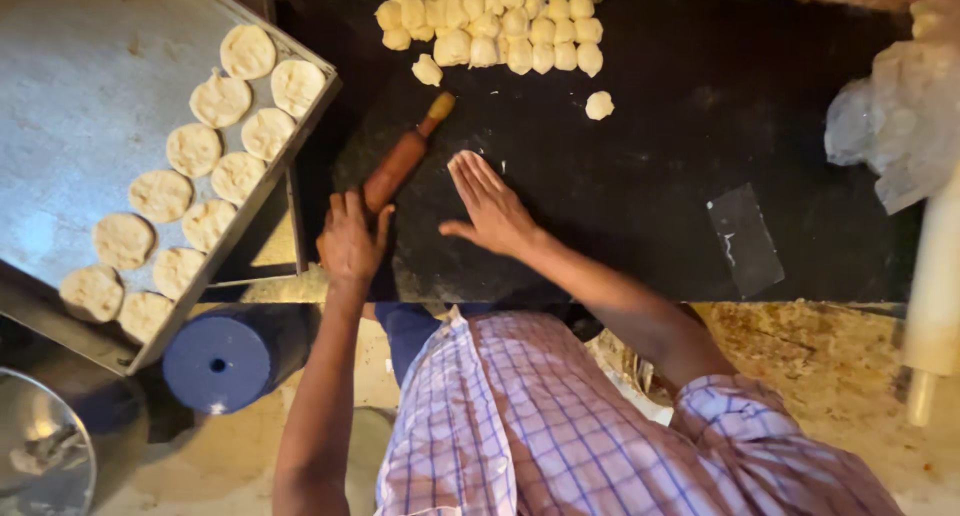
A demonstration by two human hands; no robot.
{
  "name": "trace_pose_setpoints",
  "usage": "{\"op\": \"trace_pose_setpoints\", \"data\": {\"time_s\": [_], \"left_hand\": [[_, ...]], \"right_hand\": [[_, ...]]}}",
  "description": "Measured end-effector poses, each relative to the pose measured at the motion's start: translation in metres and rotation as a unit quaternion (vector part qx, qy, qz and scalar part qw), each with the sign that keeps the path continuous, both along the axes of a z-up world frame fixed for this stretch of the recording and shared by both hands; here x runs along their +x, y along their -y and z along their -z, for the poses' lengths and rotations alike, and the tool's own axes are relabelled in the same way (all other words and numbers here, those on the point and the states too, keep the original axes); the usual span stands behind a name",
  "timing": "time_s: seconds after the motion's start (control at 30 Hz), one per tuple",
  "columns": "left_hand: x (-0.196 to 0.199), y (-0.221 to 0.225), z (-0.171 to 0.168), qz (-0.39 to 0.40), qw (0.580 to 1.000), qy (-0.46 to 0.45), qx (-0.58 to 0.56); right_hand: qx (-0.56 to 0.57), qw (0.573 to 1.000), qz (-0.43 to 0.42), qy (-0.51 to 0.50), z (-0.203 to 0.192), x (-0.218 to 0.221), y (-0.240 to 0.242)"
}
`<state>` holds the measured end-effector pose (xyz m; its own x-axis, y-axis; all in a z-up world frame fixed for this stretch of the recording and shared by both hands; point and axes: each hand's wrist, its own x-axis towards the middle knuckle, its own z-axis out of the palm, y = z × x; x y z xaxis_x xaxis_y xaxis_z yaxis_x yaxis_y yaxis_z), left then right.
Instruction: The person uses a rolling pin to flatten portions of dough into circles and places them onto a metal tray.
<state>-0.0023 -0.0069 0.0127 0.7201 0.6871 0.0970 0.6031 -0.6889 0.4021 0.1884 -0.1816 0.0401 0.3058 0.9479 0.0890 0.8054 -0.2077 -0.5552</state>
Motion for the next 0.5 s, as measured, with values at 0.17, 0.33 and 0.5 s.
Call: {"op": "trace_pose_setpoints", "data": {"time_s": [0.17,0.33,0.5], "left_hand": [[0.021,-0.009,0.000,-0.003,0.999,-0.029,-0.014],[0.047,-0.029,-0.011,0.225,0.974,-0.011,-0.013],[0.096,-0.056,-0.024,0.235,0.966,-0.093,-0.048]], "right_hand": [[0.041,0.987,0.024,0.150,0.016,0.001,0.002],[0.156,0.971,0.166,0.078,0.007,0.082,-0.012],[0.068,0.979,0.180,0.069,0.035,0.108,-0.047]]}}
